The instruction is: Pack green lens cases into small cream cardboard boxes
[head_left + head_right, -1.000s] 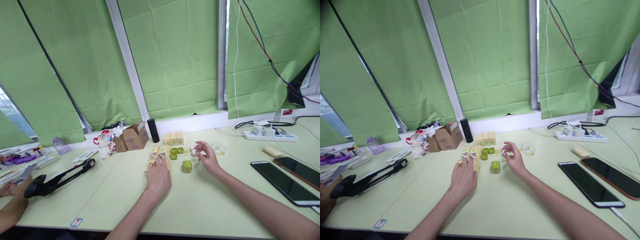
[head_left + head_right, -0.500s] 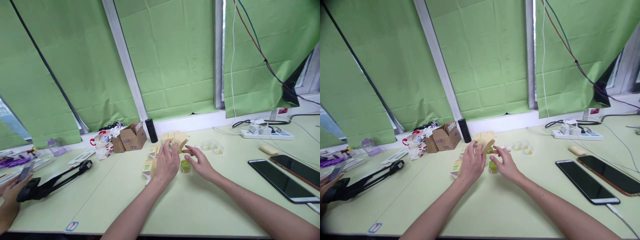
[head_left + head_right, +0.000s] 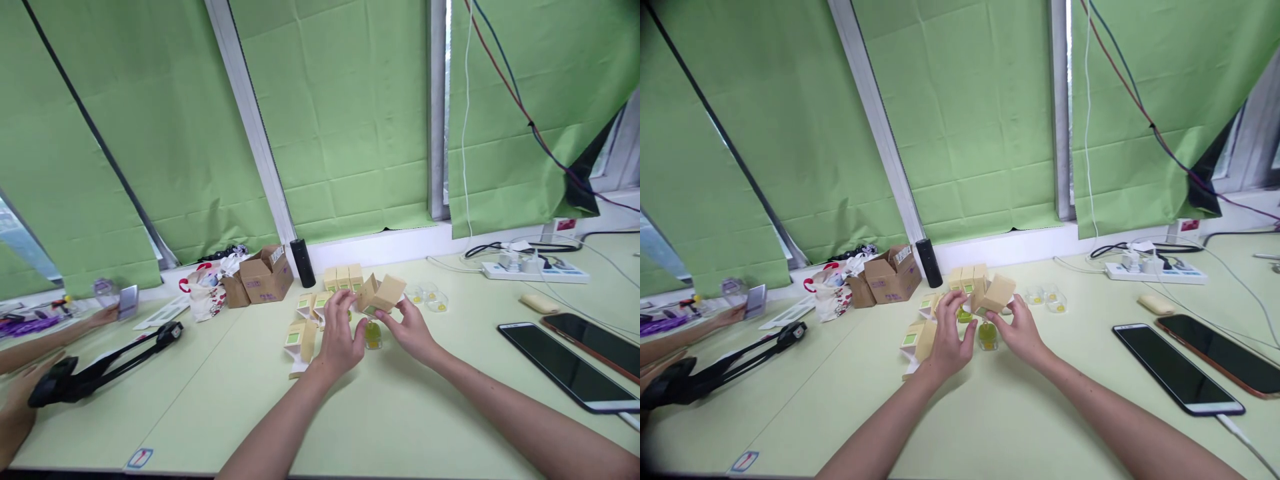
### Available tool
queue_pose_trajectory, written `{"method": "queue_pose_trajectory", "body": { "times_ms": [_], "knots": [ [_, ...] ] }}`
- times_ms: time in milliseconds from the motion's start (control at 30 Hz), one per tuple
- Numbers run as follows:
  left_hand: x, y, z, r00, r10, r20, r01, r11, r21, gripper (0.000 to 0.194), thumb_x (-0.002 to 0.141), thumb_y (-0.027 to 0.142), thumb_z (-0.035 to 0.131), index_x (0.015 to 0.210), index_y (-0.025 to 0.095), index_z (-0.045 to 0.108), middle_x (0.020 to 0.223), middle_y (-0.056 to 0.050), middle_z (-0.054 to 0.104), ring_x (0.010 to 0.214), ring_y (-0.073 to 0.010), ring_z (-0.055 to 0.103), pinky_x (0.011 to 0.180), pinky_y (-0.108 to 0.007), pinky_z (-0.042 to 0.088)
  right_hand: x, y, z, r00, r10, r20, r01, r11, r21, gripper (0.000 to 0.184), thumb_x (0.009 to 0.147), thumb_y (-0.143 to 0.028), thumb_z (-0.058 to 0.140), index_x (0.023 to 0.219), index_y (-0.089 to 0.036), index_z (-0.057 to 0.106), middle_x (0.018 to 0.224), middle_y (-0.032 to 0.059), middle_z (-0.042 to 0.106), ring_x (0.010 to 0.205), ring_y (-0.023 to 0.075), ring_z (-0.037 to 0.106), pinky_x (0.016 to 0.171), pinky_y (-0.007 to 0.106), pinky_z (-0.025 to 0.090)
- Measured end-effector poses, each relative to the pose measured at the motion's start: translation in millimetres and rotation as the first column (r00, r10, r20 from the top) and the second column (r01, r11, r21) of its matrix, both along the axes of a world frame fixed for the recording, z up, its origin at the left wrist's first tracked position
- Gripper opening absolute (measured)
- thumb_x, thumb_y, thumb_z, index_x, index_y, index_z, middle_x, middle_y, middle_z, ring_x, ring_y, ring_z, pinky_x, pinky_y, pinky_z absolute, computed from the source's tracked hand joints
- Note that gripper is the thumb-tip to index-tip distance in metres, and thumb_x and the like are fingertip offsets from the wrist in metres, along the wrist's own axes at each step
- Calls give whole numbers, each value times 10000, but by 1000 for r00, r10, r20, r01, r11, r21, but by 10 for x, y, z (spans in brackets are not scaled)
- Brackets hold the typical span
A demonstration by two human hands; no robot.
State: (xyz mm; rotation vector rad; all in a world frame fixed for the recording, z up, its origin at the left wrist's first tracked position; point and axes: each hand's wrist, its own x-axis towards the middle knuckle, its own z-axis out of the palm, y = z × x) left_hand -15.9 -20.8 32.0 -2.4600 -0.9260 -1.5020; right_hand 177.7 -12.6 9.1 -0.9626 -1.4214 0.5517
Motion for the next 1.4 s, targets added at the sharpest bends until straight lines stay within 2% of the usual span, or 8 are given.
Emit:
{"method": "queue_pose_trajectory", "body": {
  "times_ms": [133, 267, 433, 600, 933, 1133, 1233, 1400],
  "knots": [
    [-67, 85, -38, 1000, 3, 27, 0, 997, -80, 622, 996, 298, 603, 1552, 299, 324, 1506, -164, 405, 1433, -335, 413, 1174, -566, 403, 39, -51, 9, 965, -147, 215, 105, 975, 195, 379, 947, -436, 663, 1278, -254, 631, 1204, 112, 659, 1121, 331, 597, 952, 527, 519],
    [-96, 132, -85, 1000, -13, 8, 14, 995, -98, 664, 965, 291, 653, 1551, 319, 342, 1505, -151, 389, 1432, -335, 397, 1169, -565, 404, 77, -82, 4, 890, -211, 404, 37, 916, 398, 558, 975, -248, 585, 1517, -311, 467, 1370, 104, 642, 1194, 347, 534, 1005, 570, 472],
    [-110, 130, -115, 999, -34, -1, 34, 999, -40, 652, 873, 166, 720, 1451, 308, 452, 1420, -149, 427, 1375, -332, 436, 1115, -552, 441, 88, -96, -10, 835, -283, 471, -14, 845, 534, 713, 927, -130, 526, 1584, -370, 390, 1538, 85, 503, 1246, 354, 492, 1023, 584, 456],
    [-147, 140, -148, 1000, 2, 2, -2, 996, 87, 551, 847, 160, 736, 1339, 295, 528, 1356, -138, 471, 1298, -318, 494, 1055, -535, 472, 105, -66, -23, 845, -289, 449, 0, 841, 541, 792, 938, -177, 546, 1654, -306, 233, 1491, 136, 512, 1276, 371, 482, 1021, 587, 469],
    [-181, 146, -203, 999, 33, -9, -29, 962, 272, 472, 836, 55, 672, 1208, 304, 523, 1406, -122, 384, 1326, -299, 466, 976, -500, 521, 183, 60, -131, 803, -354, 480, 88, 866, 492, 643, 958, -200, 554, 1565, -278, 358, 1384, 138, 574, 1249, 369, 495, 1011, 587, 472],
    [-136, 76, -93, 993, -71, 98, 57, 988, 147, 547, 810, 218, 779, 1278, 265, 502, 1439, -174, 417, 1399, -356, 456, 1072, -562, 487, 176, 47, -111, 803, -352, 480, 83, 865, 495, 604, 967, -209, 538, 1545, -277, 377, 1367, 140, 579, 1230, 363, 508, 997, 577, 479],
    [-112, 45, -20, 977, -117, 179, 109, 992, 57, 551, 839, 228, 757, 1319, 277, 491, 1424, -167, 507, 1386, -341, 467, 1122, -598, 436, 172, 36, -98, 808, -348, 475, 85, 867, 491, 596, 971, -216, 535, 1542, -281, 379, 1365, 138, 581, 1225, 361, 514, 998, 577, 479],
    [-64, 81, -40, 902, -142, 407, 205, 972, -117, 490, 850, 261, 791, 1290, 268, 573, 1333, -124, 592, 1340, -309, 523, 1149, -512, 430, 165, 27, -93, 817, -336, 469, 79, 871, 485, 576, 972, -210, 541, 1524, -278, 393, 1370, 135, 577, 1238, 354, 508, 1014, 575, 475]
  ]
}}
